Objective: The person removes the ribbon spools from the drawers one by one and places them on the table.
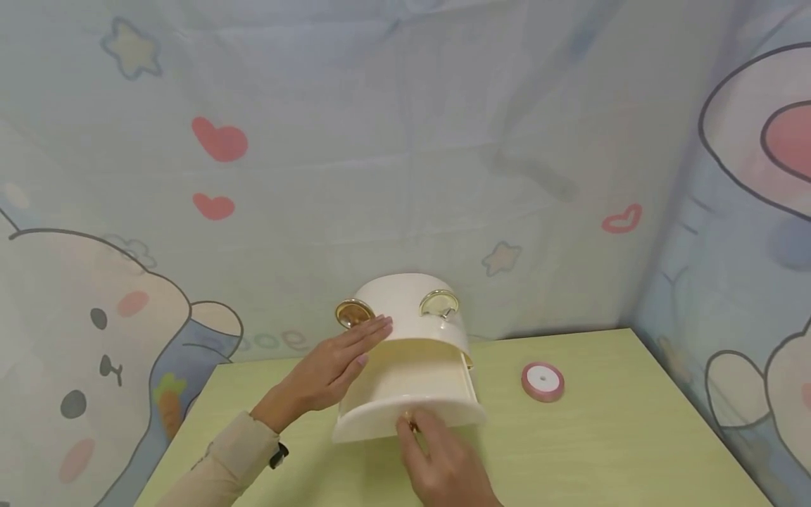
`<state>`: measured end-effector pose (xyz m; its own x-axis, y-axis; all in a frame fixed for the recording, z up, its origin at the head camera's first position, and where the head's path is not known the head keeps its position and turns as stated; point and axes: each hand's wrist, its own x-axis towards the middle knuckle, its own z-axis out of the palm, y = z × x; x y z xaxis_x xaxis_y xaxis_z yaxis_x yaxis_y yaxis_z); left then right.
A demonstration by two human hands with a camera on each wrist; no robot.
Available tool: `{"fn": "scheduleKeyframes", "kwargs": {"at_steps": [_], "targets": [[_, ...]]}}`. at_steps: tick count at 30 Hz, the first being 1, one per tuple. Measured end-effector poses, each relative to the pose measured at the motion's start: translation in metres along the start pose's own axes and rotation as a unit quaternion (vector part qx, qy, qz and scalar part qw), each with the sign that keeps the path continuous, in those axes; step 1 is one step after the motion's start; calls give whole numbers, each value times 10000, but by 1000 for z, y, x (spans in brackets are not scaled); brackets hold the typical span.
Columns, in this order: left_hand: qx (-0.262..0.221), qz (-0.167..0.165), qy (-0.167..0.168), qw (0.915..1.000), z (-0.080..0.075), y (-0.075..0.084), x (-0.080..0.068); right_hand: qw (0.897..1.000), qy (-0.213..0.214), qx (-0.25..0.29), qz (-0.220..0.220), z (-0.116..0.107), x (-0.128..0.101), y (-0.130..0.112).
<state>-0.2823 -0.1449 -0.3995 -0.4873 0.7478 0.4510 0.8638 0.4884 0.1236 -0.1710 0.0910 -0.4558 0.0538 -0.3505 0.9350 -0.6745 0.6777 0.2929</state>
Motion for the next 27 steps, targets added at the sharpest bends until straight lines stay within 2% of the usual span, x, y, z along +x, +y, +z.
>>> {"fn": "scheduleKeyframes", "kwargs": {"at_steps": [6,21,27], "targets": [[-50,-19,-1,10000,1,0,-1,9999,-46,-100,124,7,-3,0],[65,10,-32,10000,0,-1,0,9981,-296,95,529,18,1,8],[-44,-72,-78,9999,-2,0,1,9980,-240,45,589,26,4,13]]}}
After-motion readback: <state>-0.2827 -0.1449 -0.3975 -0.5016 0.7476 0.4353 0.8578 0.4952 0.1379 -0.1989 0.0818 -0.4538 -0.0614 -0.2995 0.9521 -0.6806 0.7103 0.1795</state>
